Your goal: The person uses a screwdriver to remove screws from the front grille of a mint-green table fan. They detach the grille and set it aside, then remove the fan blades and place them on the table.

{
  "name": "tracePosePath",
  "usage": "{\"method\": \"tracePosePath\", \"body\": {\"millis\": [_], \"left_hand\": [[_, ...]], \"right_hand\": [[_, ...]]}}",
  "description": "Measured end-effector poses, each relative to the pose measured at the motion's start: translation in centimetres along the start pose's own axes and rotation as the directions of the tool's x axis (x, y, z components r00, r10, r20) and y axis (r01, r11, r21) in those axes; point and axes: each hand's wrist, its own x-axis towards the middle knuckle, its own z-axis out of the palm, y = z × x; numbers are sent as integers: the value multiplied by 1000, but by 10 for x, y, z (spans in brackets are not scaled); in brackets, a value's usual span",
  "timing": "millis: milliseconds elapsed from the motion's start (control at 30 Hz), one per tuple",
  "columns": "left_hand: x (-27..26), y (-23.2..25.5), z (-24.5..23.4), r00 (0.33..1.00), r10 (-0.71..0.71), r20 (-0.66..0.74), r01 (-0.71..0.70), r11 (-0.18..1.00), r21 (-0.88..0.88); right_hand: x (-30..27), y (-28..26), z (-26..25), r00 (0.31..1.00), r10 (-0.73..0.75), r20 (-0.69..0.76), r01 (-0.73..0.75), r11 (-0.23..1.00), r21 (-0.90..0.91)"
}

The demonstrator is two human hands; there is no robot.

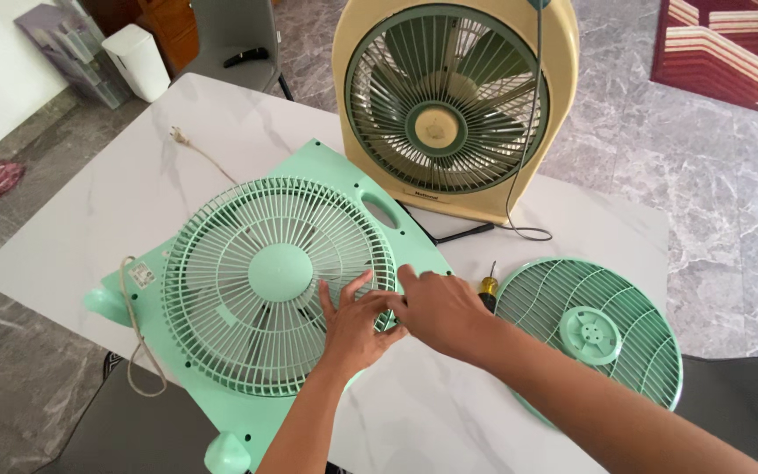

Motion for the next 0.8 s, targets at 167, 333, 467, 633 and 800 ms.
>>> {"method": "tracePosePath", "body": {"millis": [167,333,467,633,800], "left_hand": [[1,-1,1,999,25,-34,-25,1000,20],[-1,-1,-1,997,39,-71,-42,998,-48],[-2,3,-6,999,20,-50,-24,996,-90],[-5,1,-7,998,9,-56,-18,988,-154],[-4,-7,-2,990,30,-135,-61,970,-235]], "right_hand": [[1,21,6,694,-641,-327,667,744,-42],[6,22,23,916,-81,-393,230,909,349],[7,30,35,829,-126,-545,392,825,407],[14,38,56,809,-195,-555,554,569,608],[17,23,71,894,-27,-447,379,577,723]]}}
